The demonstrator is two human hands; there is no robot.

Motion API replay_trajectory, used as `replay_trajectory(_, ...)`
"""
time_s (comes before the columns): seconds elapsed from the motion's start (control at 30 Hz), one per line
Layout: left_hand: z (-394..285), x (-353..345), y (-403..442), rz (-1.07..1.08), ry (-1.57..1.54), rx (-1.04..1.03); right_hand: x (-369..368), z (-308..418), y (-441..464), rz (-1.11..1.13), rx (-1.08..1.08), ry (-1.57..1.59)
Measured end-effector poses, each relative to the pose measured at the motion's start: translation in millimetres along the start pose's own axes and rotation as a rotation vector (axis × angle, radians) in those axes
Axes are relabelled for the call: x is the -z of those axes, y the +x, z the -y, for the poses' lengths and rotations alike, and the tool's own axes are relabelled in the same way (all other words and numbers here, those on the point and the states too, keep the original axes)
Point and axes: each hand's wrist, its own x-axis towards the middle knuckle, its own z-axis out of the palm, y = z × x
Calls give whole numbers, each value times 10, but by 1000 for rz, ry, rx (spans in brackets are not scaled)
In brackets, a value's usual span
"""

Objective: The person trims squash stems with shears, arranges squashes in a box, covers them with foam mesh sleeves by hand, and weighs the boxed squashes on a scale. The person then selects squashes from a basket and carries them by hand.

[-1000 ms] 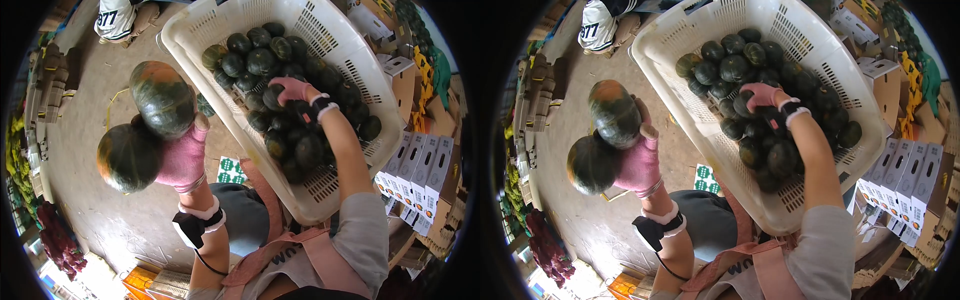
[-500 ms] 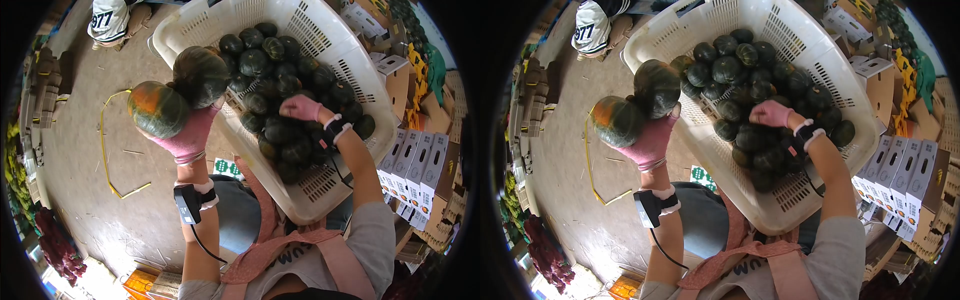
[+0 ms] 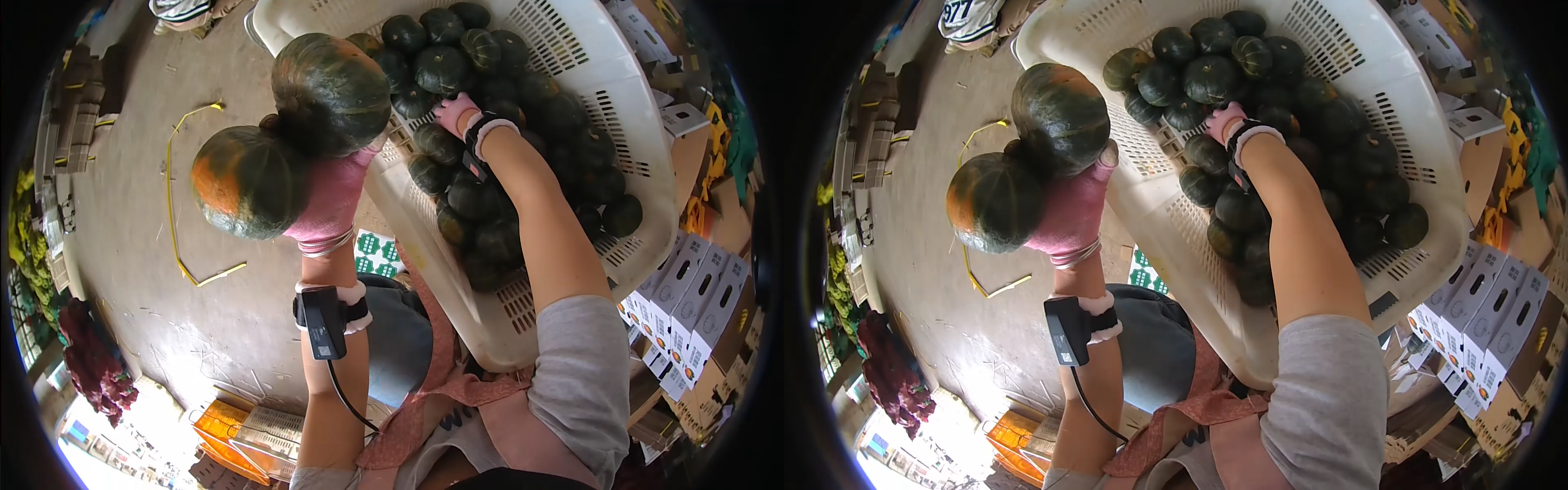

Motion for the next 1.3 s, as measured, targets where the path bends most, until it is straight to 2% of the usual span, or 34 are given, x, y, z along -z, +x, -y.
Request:
replay_trajectory(0.1, 26, 18, -8, 112, 94, -63, -58, 31, 10, -30, -51, 92)
replay_trajectory(0.27, 54, -94, 15, 234, 264, -134, 315, 40, -340, -13, -80, -23)
replay_trajectory(0.4, 46, -136, 15, 264, 341, -141, 327, -129, -675, -262, -114, 318)
replay_trajectory(0.43, 43, -143, 18, 265, 359, -142, 346, -95, -910, -432, -37, 531)
replay_trajectory(0.47, 43, -152, 26, 255, 366, -144, 320, -12, -1054, -512, 58, 710)
replay_trajectory(0.5, 45, -163, 38, 247, 354, -134, 296, 144, -1238, -477, 152, 826)
replay_trajectory(0.53, 42, -162, 35, 239, 356, -128, 294, 310, -1401, -227, 166, 900)
replay_trajectory(0.57, 70, -174, 30, 236, 219, -71, 245, 486, -1508, -129, 221, 808)
replay_trajectory(0.6, 98, -186, 24, 226, 82, -16, 357, 663, -1674, -54, 111, 635)
replay_trajectory(0.63, 141, -195, 5, 220, -55, 40, 303, 690, -1639, -77, 67, 690)
replay_trajectory(0.67, 178, -203, -12, 215, 26, 22, 192, 707, -1587, -102, 24, 744)
replay_trajectory(0.73, 231, -216, -23, 196, 194, -13, 43, 459, -1504, -165, -11, 1145)
replay_trajectory(0.77, 229, -244, -4, 151, 120, -45, -125, 328, -1470, -287, 108, 1270)
replay_trajectory(0.87, 206, -280, 82, 110, -69, -41, 34, 321, -1821, -85, 141, 2195)
replay_trajectory(0.93, 154, -222, 85, 230, -163, 102, 149, 318, -1999, -123, 217, 2318)
replay_trajectory(1.0, 170, -210, 110, 178, 94, -1, 217, 304, -2115, -158, 268, 2497)
replay_trajectory(1.03, 153, -219, 135, 147, 222, -56, 214, 285, -2146, -178, 307, 2521)
replay_trajectory(1.1, 106, -234, 142, 101, 96, -47, 189, 254, -2188, -218, 391, 2570)
replay_trajectory(1.2, -79, -233, 188, 12, 56, -117, 138, 310, -2307, -348, 299, 2217)
replay_trajectory(1.27, 16, -286, 225, -18, 96, -180, 44, 390, -2323, -316, 342, 2357)
replay_trajectory(1.3, 155, -364, 245, -20, 21, -190, 10, 415, -2330, -293, 365, 2423)
